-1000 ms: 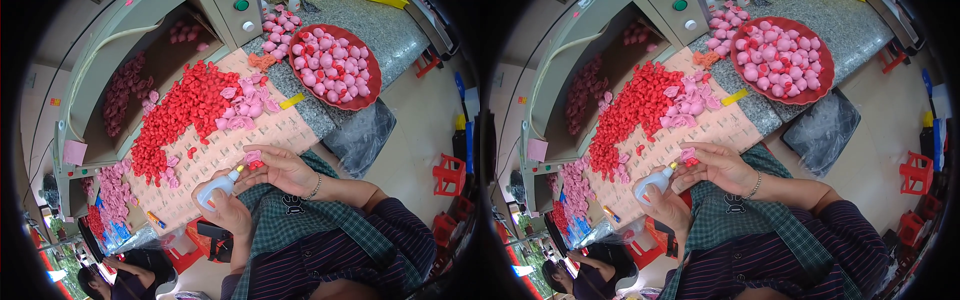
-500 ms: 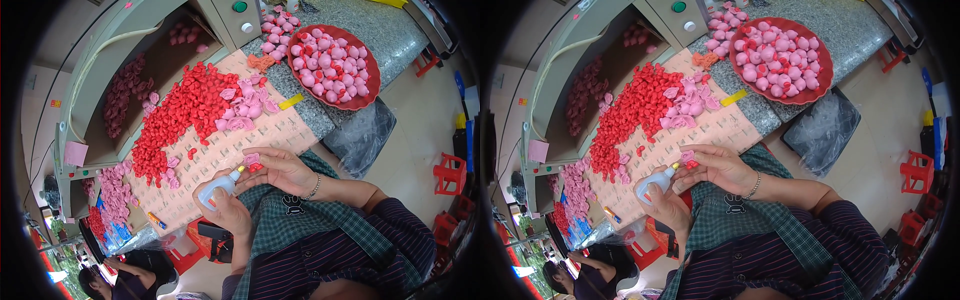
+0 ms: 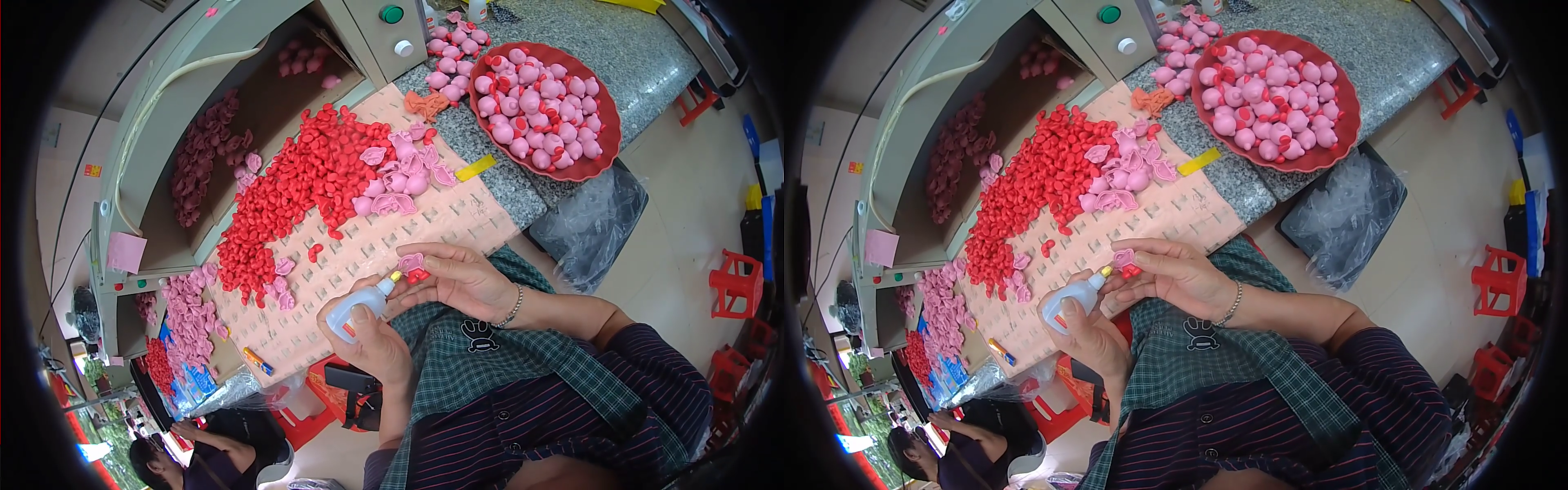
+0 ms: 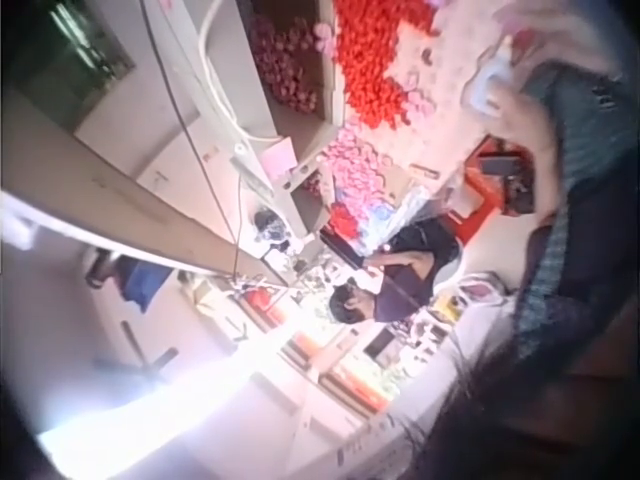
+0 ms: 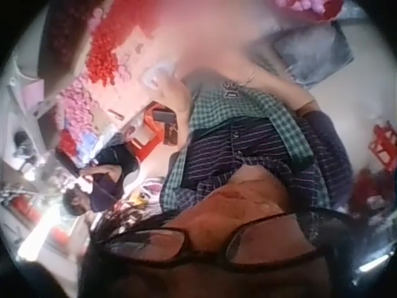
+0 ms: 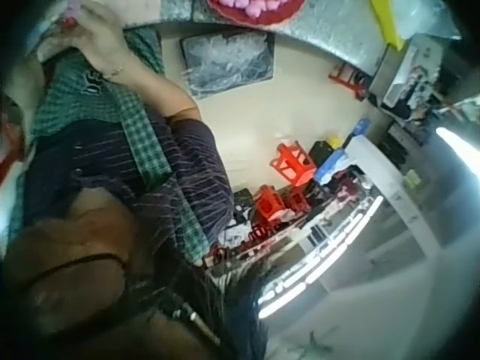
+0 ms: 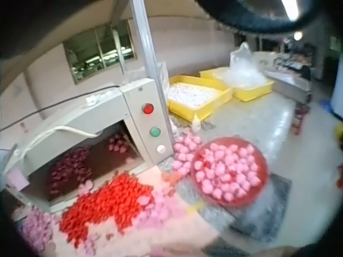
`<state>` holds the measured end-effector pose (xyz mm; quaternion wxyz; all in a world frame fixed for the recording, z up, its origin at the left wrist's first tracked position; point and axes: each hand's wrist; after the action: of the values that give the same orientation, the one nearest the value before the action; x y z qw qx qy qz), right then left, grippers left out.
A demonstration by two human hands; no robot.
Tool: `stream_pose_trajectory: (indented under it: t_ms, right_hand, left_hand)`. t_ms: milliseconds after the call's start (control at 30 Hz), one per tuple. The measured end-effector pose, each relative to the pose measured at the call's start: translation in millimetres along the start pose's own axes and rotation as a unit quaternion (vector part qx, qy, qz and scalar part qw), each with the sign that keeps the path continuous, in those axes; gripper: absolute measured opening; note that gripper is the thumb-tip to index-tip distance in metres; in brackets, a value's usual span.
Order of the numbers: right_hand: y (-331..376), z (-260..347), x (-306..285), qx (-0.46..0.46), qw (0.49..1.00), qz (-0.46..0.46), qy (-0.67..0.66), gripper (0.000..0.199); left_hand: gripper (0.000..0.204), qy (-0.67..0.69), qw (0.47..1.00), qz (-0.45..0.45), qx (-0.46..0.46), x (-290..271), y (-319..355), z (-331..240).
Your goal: Assembling small plastic toy components by hand at a workbench.
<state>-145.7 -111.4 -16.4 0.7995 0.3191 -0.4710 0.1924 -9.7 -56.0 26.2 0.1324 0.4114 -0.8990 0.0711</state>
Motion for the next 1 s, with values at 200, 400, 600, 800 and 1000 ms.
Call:
stream_pose_trajectory:
  t_ms: [200,400,600,800,1000]
  right_hand:
    - [0,0,2,-0.003,1.0,0.001,0.002,0.047]
    - [0,-2,1,-0.001,1.0,-0.005,-0.001,0.045]
    - [2,-1,3,-0.011,0.999,-0.024,0.025,0.043]
    - [0,-4,-1,-0.006,0.999,-0.019,0.025,0.042]
    - [1,-2,1,-0.006,0.999,-0.025,0.026,0.042]
  left_hand:
    - [0.033,-0.004,1.0,0.0,0.02,-5,-1,6]
    - [0.032,-0.008,1.0,0.001,0.012,-2,0,1]
    - [0.029,-0.009,1.0,0.01,0.007,-6,-1,1]
    - [0.028,-0.036,0.999,0.006,0.013,-13,-3,7]
    - [0.031,-0.046,0.998,0.0,0.046,-10,-2,5]
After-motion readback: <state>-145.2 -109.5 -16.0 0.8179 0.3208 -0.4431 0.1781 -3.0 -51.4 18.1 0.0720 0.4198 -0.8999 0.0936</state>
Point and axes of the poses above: each hand's wrist, its own y-axis away from the middle knuckle, its own x-axis out of the palm, z = x × y, and after that the axes turned 13 degrees about -z, right-handed
